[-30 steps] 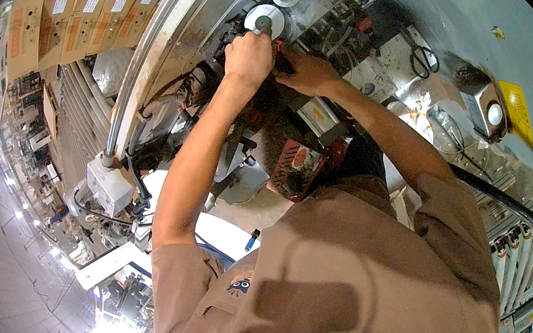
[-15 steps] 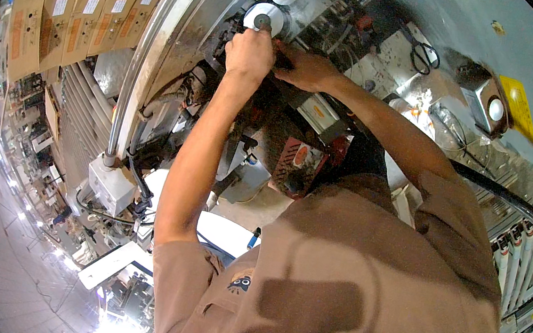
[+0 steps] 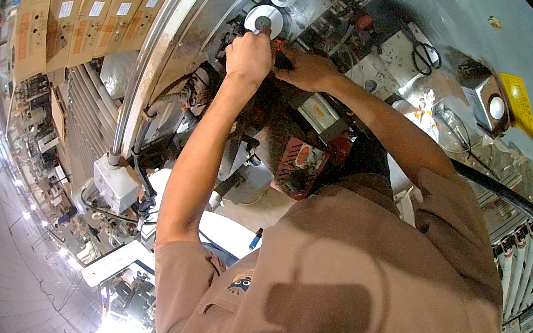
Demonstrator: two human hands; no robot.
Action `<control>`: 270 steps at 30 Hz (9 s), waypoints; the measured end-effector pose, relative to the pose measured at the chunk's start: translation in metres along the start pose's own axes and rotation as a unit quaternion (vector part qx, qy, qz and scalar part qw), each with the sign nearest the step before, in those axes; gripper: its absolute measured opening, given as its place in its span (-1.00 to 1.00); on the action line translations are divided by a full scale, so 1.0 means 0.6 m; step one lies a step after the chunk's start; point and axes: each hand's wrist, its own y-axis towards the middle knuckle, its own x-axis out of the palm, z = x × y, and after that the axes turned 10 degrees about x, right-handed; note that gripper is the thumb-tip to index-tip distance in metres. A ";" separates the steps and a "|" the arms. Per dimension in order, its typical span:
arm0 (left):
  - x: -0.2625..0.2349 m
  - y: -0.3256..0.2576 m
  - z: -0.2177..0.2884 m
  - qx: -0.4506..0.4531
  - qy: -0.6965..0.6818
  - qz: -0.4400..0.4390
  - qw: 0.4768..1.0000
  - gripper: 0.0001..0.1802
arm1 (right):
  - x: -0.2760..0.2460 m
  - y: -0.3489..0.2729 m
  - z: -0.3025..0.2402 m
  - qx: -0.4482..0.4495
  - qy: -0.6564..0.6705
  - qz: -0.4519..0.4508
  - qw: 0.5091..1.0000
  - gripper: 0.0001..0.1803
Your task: The person maintains a large industrial machine by handling a spool of black material, threading it through rollers, and using an orange utility knife to cut a piece of the material while standing near a control panel and a conveyor belt.
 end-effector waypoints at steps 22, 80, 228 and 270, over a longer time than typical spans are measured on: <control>-0.002 0.005 0.009 -0.025 -0.015 -0.008 1.000 -0.69 | -0.004 0.002 0.001 -0.021 0.031 -0.008 0.999 -0.13; 0.011 -0.007 0.008 -0.059 -0.031 0.036 0.997 -0.69 | 0.015 0.011 0.014 -0.019 0.013 0.014 1.000 -0.12; -0.019 -0.011 -0.015 0.077 0.092 0.023 0.993 -0.77 | 0.073 0.021 -0.014 -0.089 0.047 0.106 0.989 -0.07; -0.015 -0.006 -0.001 0.039 0.123 -0.005 0.992 -0.78 | 0.066 0.016 -0.019 -0.117 0.171 0.139 0.968 -0.24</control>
